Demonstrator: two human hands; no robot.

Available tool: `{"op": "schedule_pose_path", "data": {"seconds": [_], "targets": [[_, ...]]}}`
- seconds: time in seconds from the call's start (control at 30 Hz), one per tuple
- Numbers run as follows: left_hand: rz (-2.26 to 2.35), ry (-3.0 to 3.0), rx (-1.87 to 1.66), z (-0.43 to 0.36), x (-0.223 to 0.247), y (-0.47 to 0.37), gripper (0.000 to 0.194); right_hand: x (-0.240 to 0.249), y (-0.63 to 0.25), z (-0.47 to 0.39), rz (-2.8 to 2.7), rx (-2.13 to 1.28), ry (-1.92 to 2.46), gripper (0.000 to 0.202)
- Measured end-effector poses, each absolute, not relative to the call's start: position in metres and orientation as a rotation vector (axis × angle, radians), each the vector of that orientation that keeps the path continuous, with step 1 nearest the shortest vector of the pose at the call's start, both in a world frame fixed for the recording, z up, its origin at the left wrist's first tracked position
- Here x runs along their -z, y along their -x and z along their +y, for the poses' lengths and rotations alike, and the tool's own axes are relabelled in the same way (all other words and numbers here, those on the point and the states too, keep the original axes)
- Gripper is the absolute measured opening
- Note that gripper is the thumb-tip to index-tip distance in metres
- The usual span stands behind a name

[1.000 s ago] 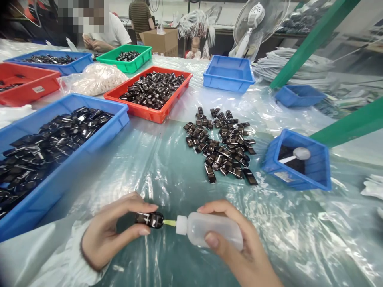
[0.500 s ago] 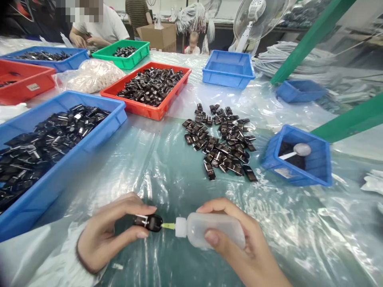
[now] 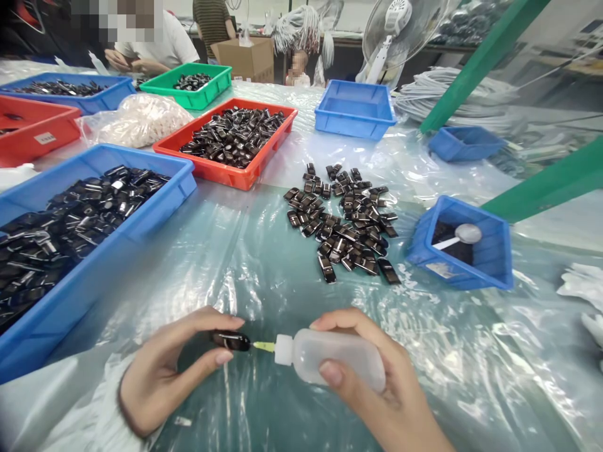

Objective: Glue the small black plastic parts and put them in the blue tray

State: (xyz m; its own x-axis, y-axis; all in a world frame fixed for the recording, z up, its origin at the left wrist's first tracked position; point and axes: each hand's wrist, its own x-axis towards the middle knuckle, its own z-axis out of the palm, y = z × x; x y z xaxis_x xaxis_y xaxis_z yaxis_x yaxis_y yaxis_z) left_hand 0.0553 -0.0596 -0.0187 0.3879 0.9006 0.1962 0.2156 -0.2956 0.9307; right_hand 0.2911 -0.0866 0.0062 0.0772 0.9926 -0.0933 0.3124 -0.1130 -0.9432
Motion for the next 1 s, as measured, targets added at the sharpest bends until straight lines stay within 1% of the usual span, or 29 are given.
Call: {"op": "schedule_pose_path", "data": {"seconds": [0.2, 0.43, 0.6, 0.8, 1.0], "targets": [[0.965, -1.74, -0.934, -0.0588, 0.017, -0.0556, 0.031, -0.0069, -0.2852, -0.0907, -1.34, -0.959, 1.591, 0.025], [0.935, -1.689, -0.948, -0.0564, 0.0175, -0.0537, 0.025, -0.0054, -0.2855, -0.0911, -1.392, -0.91, 1.561, 0.025], [0.985, -1.649, -0.97, -0.0585, 0.0188, -0.0552, 0.028, -0.0064, -0.2871, -0.091, -1.451, -0.905, 1.55, 0.022], [0.983, -1.669, -0.966, -0.0601, 0.0186, -0.0547, 0.027, -0.0073, -0.2865, -0.0912, -1.462, -0.838, 1.597, 0.022], [0.974, -1.732, -0.971, -0.0589, 0.0186, -0.0522, 0.027, -0.009, -0.2832, -0.0922, -1.427, -0.84, 1.645, 0.023]]}}
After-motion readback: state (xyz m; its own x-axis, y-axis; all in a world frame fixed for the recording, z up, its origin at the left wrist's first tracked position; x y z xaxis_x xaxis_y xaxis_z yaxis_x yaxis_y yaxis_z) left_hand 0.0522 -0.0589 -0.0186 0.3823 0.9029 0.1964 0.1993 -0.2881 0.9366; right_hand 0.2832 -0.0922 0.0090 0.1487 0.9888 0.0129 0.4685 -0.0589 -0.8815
